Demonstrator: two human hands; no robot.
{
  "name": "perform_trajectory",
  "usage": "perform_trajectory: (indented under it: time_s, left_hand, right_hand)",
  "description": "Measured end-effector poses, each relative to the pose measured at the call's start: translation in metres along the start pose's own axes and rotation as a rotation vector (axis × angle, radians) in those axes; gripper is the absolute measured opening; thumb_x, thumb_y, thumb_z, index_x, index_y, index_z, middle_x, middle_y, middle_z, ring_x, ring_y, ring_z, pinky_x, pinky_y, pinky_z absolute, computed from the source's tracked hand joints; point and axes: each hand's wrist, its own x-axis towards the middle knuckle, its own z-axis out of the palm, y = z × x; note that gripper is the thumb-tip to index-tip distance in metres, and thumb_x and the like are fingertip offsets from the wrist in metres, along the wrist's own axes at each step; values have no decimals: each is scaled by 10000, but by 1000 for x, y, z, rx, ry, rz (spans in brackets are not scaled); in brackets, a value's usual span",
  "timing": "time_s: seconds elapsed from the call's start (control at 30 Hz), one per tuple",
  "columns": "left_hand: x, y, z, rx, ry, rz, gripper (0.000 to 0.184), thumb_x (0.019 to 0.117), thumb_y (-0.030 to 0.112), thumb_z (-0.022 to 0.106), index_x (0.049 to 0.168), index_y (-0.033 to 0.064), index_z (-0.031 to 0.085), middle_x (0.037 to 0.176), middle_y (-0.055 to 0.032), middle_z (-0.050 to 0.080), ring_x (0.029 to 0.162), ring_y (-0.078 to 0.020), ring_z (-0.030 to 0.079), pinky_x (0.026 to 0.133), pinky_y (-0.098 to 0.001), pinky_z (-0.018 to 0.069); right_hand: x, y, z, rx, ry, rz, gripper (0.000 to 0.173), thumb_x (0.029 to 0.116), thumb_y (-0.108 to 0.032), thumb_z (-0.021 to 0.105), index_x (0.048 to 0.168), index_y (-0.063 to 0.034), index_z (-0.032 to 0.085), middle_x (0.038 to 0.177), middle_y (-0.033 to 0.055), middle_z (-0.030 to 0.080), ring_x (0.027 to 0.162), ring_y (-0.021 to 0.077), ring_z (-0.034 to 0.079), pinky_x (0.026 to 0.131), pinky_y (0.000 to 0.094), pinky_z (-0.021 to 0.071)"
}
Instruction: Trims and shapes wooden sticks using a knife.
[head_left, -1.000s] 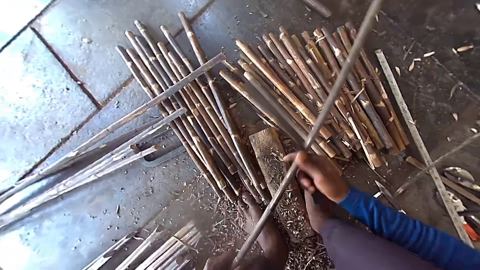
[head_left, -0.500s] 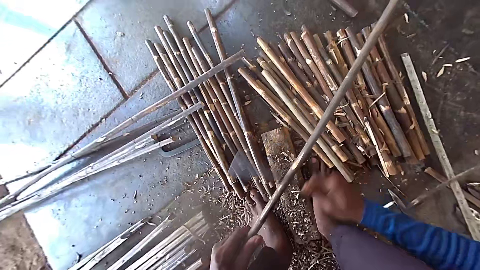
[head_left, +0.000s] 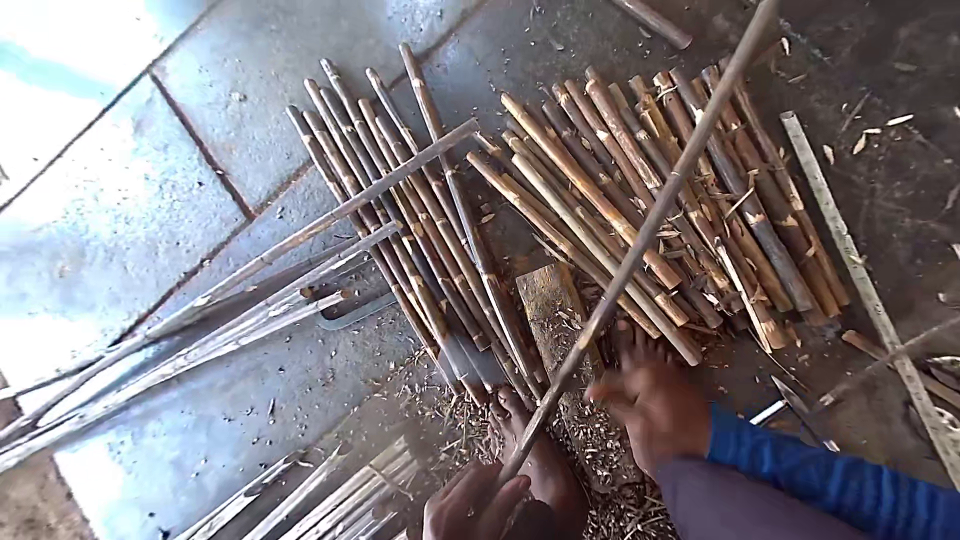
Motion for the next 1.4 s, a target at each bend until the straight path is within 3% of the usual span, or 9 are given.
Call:
perform_trajectory:
  time_s: [0.17,0.27,0.57,0.77,0.87,1.0,1.13,1.23,1.4]
  left_hand:
    - [-1,9,-1,-31,-17,-43,313,900,364,797,959,64,732,699,2,677,562,-17,589,522,-203,520]
    - [3,11,-6,-16,-84,-47,364,1009,419,643,1149,88,700,717,4,665,546,-27,570,506,-225,513]
    - [5,1,-10,22,-114,-1,447,1095,400,452,1038,28,693,731,-56,657,584,-95,615,553,-296,556]
    - [3,3,-14,49,-13,18,389,1068,421,517,995,87,702,695,-1,640,563,-43,589,522,-235,525]
    - [1,4,-14,33,-34,29,379,1068,409,523,998,82,702,707,-3,651,578,-34,599,540,-225,531]
    - [2,5,-11,13,17,21,318,1029,371,615,951,81,720,693,12,661,575,-15,594,547,-206,527]
    - [-1,9,-12,24,51,23,301,1003,381,663,947,91,720,723,15,667,589,-12,593,541,-189,520]
    - [2,8,-11,63,100,35,304,986,384,686,925,89,728,713,16,669,590,-4,597,545,-180,520]
    - [2,8,-7,65,159,59,310,939,397,753,890,92,730,715,10,674,600,-15,608,545,-186,526]
  right_hand:
    - [10,2,-12,233,206,25,477,1072,-470,454,856,-98,658,586,6,545,464,121,514,436,339,482]
    - [-3,-2,5,-30,-33,-45,610,1029,-648,414,846,-140,698,595,21,570,565,202,605,550,487,527]
    - [8,5,-7,137,211,91,513,969,-658,549,792,-197,687,576,-40,549,501,121,541,482,396,489]
    - [-3,0,1,-22,3,21,574,978,-680,512,828,-168,724,598,-12,571,573,149,584,561,438,517]
    - [8,-1,-8,216,234,20,413,1012,-485,578,845,-122,683,575,-14,545,463,115,522,432,350,479]
    - [-1,-8,9,-109,-78,-49,552,1008,-619,495,844,-134,703,618,43,594,610,232,636,588,516,532]
    - [14,-13,-8,203,157,22,426,1015,-485,590,843,-103,666,581,0,538,465,115,522,436,333,489]
    - [4,-15,8,-103,-75,-88,539,1003,-613,518,829,-138,706,590,25,573,559,200,605,545,477,523]
    - [13,-15,-5,125,154,9,403,1005,-487,595,834,-133,686,593,-19,569,485,107,549,450,351,506]
